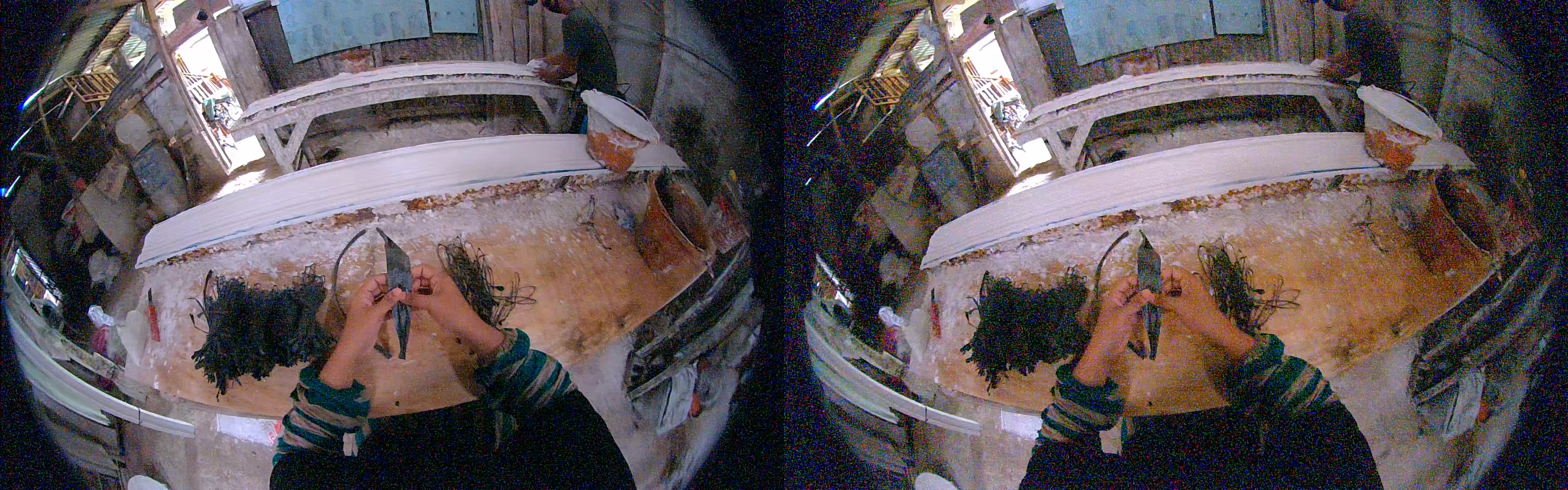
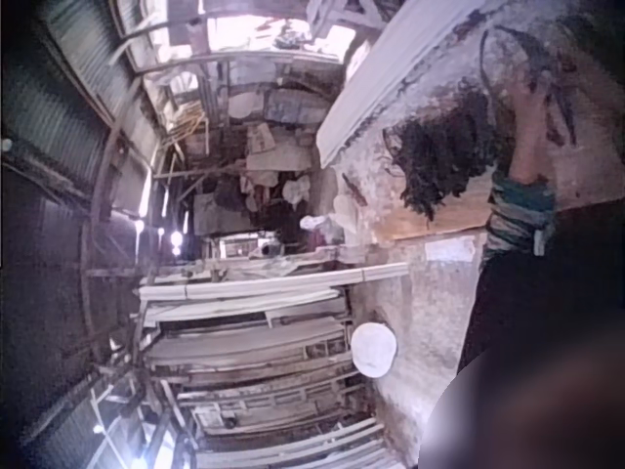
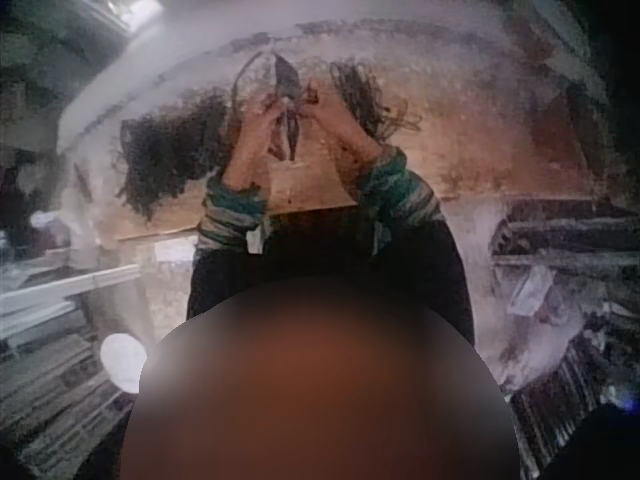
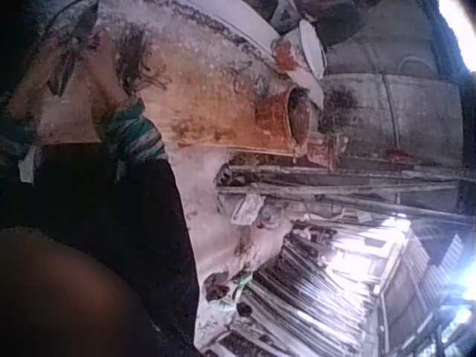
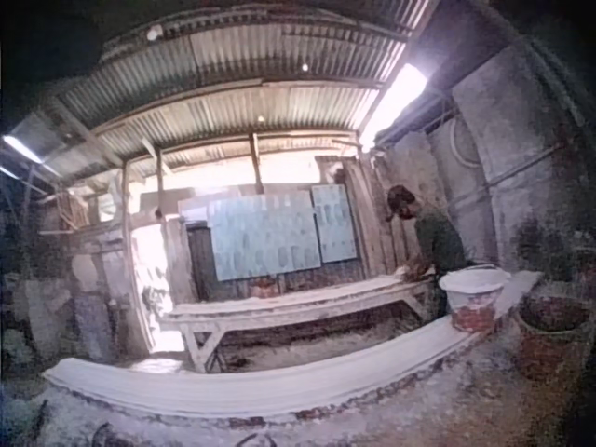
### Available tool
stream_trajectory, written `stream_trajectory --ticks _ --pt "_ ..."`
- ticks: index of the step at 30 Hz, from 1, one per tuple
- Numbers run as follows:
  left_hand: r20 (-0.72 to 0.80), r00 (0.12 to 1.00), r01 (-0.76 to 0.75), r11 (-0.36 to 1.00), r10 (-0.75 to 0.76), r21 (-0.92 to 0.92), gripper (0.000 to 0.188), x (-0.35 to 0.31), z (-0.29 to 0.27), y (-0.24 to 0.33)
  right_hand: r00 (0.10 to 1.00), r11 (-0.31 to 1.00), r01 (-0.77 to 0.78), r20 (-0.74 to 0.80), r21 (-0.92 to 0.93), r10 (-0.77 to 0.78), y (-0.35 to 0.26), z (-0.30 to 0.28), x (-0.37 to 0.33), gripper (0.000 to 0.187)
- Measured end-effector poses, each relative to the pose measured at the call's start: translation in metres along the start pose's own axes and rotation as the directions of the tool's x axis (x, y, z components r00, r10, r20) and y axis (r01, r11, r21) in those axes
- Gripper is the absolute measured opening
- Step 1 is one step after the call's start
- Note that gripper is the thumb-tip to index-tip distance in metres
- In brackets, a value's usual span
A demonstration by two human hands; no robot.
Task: The person repeatedly picks up black cords from a pile on a wooden table, folds them, and ties them into knots by hand. A second person in the background is sanding a long white wooden beam.
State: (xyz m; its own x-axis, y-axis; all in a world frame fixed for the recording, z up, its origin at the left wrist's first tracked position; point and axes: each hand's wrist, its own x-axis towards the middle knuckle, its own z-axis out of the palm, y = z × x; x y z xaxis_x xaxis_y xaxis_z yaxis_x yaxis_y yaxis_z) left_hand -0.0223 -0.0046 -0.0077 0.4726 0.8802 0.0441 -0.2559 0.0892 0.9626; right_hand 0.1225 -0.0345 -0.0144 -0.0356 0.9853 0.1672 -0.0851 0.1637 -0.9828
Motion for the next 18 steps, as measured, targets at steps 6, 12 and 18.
stream_trajectory --ticks 6,12,18 --pt "0.008 0.998 0.054 0.995 -0.055 0.089 0.021 -0.002 -0.006 0.006 0.998 0.999 -0.001 -0.065 -0.054 -0.003 0.005 -0.001 0.002 0.02" --pt "0.033 0.999 -0.032 0.996 0.03 0.079 0.023 0.002 -0.012 -0.001 0.995 0.998 0.051 -0.081 -0.022 -0.053 0.002 -0.001 0.001 0.03" --pt "-0.01 0.999 -0.04 0.992 0.041 0.116 0.021 -0.002 -0.005 0.002 0.998 0.996 -0.041 -0.054 0.083 0.045 -0.003 0.0 -0.001 0.025"
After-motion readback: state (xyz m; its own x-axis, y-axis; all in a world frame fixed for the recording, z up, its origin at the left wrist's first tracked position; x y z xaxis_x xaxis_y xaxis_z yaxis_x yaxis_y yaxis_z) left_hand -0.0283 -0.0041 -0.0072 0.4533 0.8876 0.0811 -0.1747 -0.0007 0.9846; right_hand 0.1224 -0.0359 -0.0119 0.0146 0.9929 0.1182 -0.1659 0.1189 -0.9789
